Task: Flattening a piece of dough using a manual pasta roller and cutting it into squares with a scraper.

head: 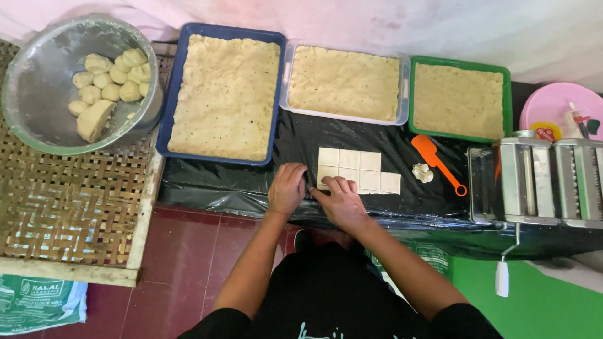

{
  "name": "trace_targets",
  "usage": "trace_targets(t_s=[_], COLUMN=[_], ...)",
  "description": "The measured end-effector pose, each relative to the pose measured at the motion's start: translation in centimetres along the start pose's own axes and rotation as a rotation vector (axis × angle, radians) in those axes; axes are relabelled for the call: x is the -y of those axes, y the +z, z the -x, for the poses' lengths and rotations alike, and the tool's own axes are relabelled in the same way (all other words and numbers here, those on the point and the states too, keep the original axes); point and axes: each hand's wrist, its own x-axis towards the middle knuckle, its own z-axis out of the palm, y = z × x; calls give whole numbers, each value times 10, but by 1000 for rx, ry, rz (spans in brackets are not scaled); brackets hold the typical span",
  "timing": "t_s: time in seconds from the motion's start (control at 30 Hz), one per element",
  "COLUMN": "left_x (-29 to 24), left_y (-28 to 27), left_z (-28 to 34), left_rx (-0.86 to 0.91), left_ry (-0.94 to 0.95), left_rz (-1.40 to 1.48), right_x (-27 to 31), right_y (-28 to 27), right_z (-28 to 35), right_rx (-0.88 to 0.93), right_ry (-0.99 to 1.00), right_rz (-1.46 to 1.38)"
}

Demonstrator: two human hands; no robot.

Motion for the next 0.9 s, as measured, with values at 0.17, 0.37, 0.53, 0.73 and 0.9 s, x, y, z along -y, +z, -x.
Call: trace_targets(t_s=[0.17, 0.37, 0.53, 0.73, 0.9], left_x=[-4, -4, -6, -4, -3], left_y=[-2, 0, -4, -1, 1], left_z=[-5, -2, -4, -1, 0], left_rx=[-25, -24, -19, -9, -8], left_ry=[8, 5, 1, -6, -5], left_rz=[-23, -14, -20, -22, -47], right_x=[-16, -17, -6, -21, -12], right_y=[2, 7, 2, 4, -7], right_z=[10, 16, 13, 25, 14], right_rx=[72, -88, -78, -102, -91], right_ry=[33, 22, 18, 72, 46], right_rz=[54, 97, 66, 113, 106])
